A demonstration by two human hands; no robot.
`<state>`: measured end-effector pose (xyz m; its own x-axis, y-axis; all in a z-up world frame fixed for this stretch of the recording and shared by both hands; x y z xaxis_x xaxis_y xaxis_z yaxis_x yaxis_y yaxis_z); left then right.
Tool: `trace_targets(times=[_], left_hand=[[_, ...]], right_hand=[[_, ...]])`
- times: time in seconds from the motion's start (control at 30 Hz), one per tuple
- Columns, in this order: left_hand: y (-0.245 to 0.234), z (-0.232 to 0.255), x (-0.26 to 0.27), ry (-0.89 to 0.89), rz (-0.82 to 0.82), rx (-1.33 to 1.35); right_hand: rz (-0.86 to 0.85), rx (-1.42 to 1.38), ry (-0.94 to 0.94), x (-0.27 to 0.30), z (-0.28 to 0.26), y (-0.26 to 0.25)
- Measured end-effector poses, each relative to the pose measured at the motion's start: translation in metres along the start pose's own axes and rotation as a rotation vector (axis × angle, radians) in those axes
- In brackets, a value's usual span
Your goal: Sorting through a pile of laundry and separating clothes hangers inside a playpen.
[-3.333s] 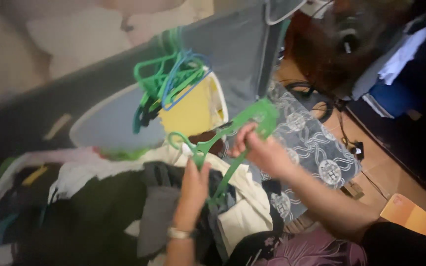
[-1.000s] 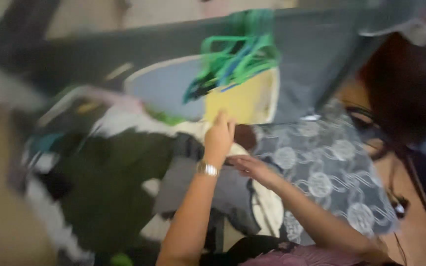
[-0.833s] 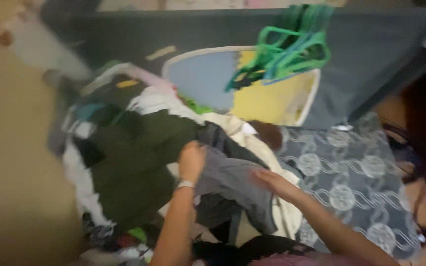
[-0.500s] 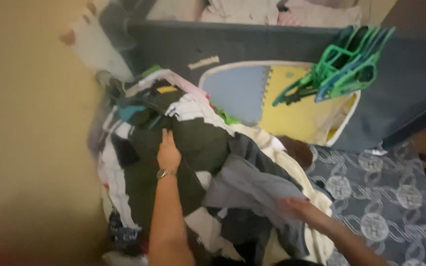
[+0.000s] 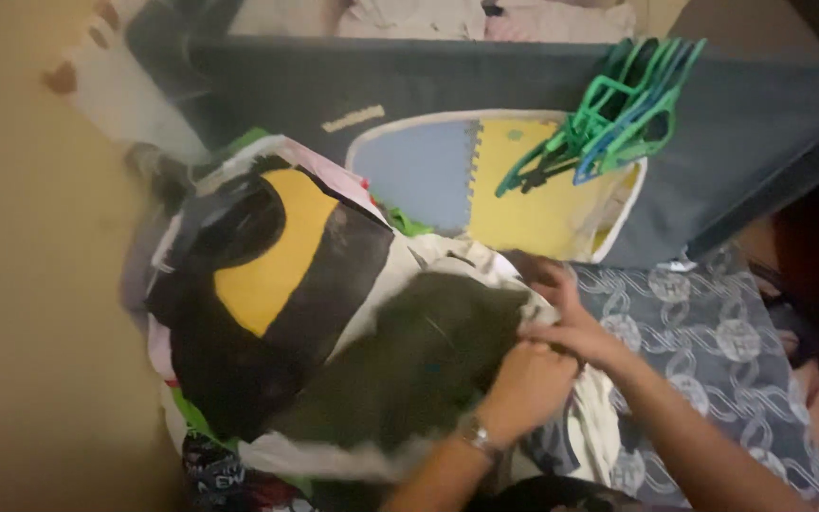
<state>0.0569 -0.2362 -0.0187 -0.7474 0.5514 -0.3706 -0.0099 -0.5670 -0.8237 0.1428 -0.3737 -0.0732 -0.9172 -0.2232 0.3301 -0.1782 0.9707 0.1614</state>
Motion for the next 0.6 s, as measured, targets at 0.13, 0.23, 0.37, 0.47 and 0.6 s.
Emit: trace_targets(times=[0.13,0.23,0.37,0.47,0.6], left_hand=[[0.003,0.011,0.023,-0.101,-0.038,-0.037],[0.037,-0.002,0.061,-0.326,-0.149,-0.086],[0.082,-0.015,0.121,-0.443,-0.322,-0.008],[0.107,-0.01,0.121,-0.222,-0.129,0.05],[0.128,-0.017,0.09,-0.209,-0.064,0.127]], right_hand=[[-0.272,0.958,-0.172,-0.027,0.036,-0.014],[-0.146,0.839,-0.108,-0.031,0.062,-0.047],[-0.105,0.645,-0.488,-0.026,0.046,-0.068],[-0.069,0.601,-0.082,-0.011,0.028,-0.037],[-0.107,0.634,-0.13,-0.005,0.018,-0.002]])
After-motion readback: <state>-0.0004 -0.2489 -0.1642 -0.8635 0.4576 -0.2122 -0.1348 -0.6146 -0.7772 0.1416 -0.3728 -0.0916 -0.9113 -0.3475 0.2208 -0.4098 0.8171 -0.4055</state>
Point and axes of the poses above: each hand's wrist, its own x-axis away from the middle knuckle, its own y-axis out of the palm, z = x × y, the point moved 5 cm from there along -x, towards the middle knuckle, and after that the axes turned 5 degrees about -z, right-handed, at the moved point
